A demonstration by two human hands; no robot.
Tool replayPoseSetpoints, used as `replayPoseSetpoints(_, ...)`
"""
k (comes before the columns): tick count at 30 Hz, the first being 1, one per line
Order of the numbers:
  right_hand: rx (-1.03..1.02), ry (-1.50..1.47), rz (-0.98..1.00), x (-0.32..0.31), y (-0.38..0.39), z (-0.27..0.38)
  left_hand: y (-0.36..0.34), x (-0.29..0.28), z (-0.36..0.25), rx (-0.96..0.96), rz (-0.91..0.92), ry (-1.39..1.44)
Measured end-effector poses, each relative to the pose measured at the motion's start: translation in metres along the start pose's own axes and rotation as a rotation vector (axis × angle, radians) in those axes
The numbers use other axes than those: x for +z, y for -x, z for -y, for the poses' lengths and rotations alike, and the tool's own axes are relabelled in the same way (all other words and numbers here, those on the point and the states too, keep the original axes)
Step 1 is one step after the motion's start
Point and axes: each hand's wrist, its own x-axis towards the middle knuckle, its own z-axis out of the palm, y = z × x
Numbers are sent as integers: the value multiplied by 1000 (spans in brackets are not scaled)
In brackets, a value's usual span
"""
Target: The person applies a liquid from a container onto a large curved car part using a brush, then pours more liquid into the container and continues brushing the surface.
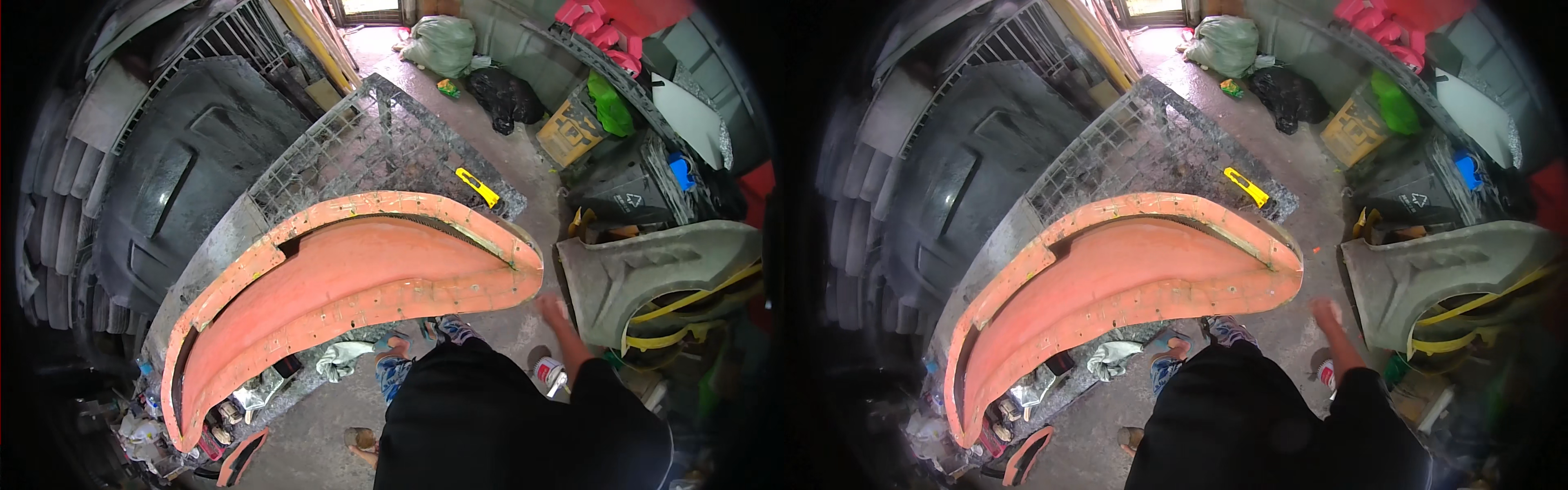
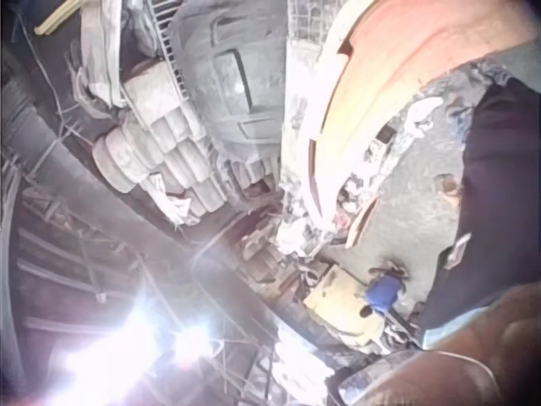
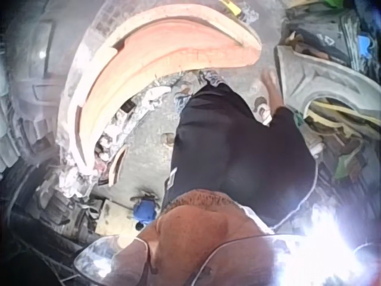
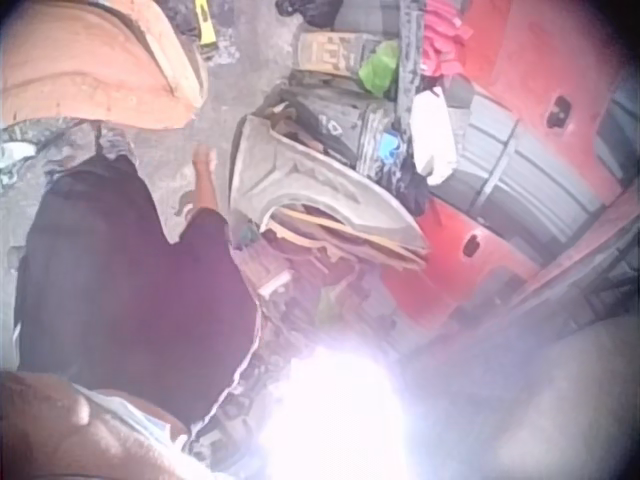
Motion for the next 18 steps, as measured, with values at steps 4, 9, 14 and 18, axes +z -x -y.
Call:
replayPoseSetpoints(4,138,-320,-459,-189,-2,60,-21,-4,-5,-48,-8,-17)
replayPoseSetpoints(9,-52,-735,-867,-351,27,267,-48,-7,-18,-118,-39,-26)
replayPoseSetpoints(14,-325,-599,-596,-315,56,385,-75,6,-41,-86,-53,-12)
replayPoseSetpoints(18,-458,-439,-152,-234,25,449,-76,19,-60,57,-2,1)
